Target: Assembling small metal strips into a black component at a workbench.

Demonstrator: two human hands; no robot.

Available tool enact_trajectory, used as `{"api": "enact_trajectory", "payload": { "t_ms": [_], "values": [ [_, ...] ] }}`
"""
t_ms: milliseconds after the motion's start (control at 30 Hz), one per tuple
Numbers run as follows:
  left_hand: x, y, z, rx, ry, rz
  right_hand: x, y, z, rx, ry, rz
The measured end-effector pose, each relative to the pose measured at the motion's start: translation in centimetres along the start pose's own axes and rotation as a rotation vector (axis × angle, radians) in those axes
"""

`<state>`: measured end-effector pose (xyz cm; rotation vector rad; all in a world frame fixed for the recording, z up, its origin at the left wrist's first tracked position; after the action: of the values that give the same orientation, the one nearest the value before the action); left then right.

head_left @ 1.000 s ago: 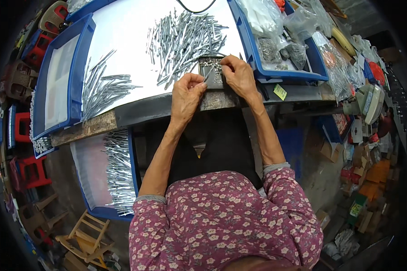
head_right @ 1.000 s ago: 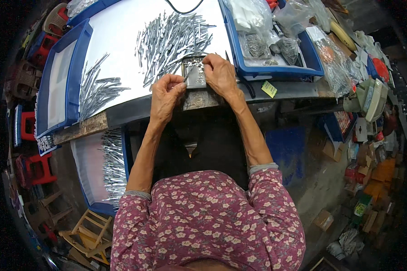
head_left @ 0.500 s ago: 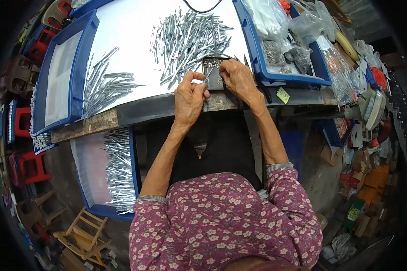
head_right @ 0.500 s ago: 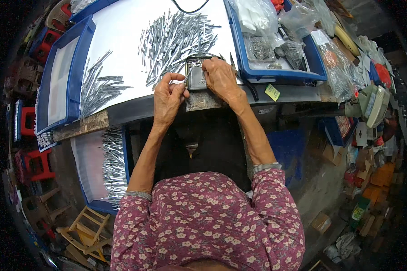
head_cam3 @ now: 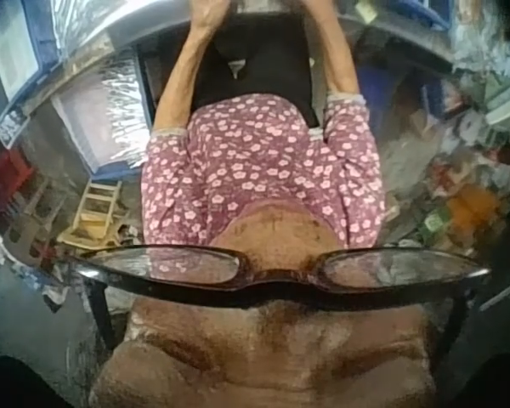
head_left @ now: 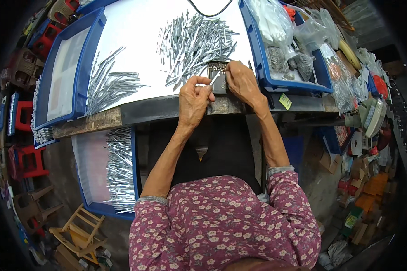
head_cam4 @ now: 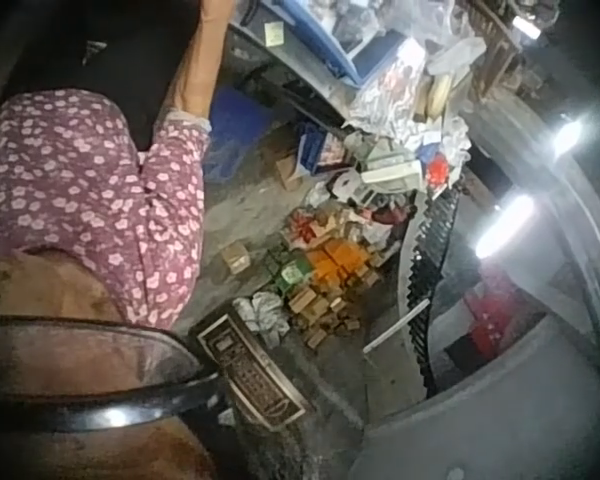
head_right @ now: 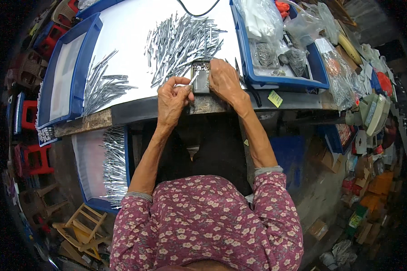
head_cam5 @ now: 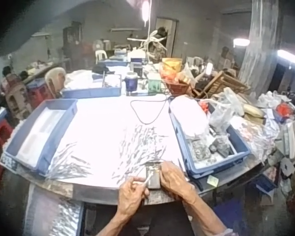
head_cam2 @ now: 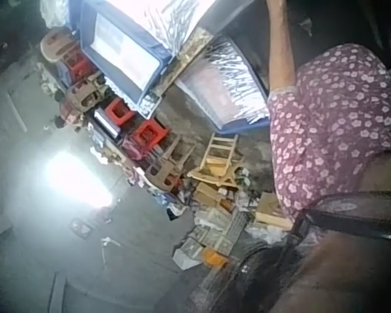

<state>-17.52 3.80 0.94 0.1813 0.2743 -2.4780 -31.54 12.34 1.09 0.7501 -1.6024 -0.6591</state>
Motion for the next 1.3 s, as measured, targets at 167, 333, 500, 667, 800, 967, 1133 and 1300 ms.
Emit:
{"api": "enact_trajectory", "payload": {
  "t_ms": [167,333,500,667,800,967,1133,1300],
  "values": [
    [0.1,0.0,0.5,-0.109,0.056,-0.027,0.3,1.2,-0.3,0.271,-0.379,0.042],
    [0.2,-0.1,0.6,-0.218,0.075,-0.049,0.0,0.9,-0.7,0.607,-0.596,0.168],
    [0.5,-0.5,0.5,-0.308,0.132,-0.052,0.3,1.1,-2.0,0.871,-0.698,0.204],
    [0.7,-0.6,0.7,-0.316,0.086,-0.021,0.7,1.3,-3.7,0.984,-0.660,0.278],
    [0.6,-0.8,0.7,-0.304,0.062,-0.010,0.3,0.8,-3.8,0.949,-0.620,0.271],
    [0.6,-0.8,0.6,-0.318,0.058,0.010,0.3,0.7,-4.3,0.959,-0.617,0.296],
    [0.7,-0.7,0.4,-0.304,0.034,0.011,0.4,0.7,-4.5,0.951,-0.584,0.299],
    [0.7,-0.7,0.6,-0.291,0.030,-0.003,0.5,0.7,-4.4,0.936,-0.591,0.303]
  ]
}}
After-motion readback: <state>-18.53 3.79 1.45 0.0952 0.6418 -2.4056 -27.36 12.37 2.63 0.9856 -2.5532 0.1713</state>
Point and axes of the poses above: each hand's wrist, its own x-axis towards the middle knuckle, its own y-axis out of the back of the hand, z = x × y, the point moved 3 cm from there along x, towards the middle knuckle, and after that the axes turned 11 degrees about y, right-handed, at the moved point
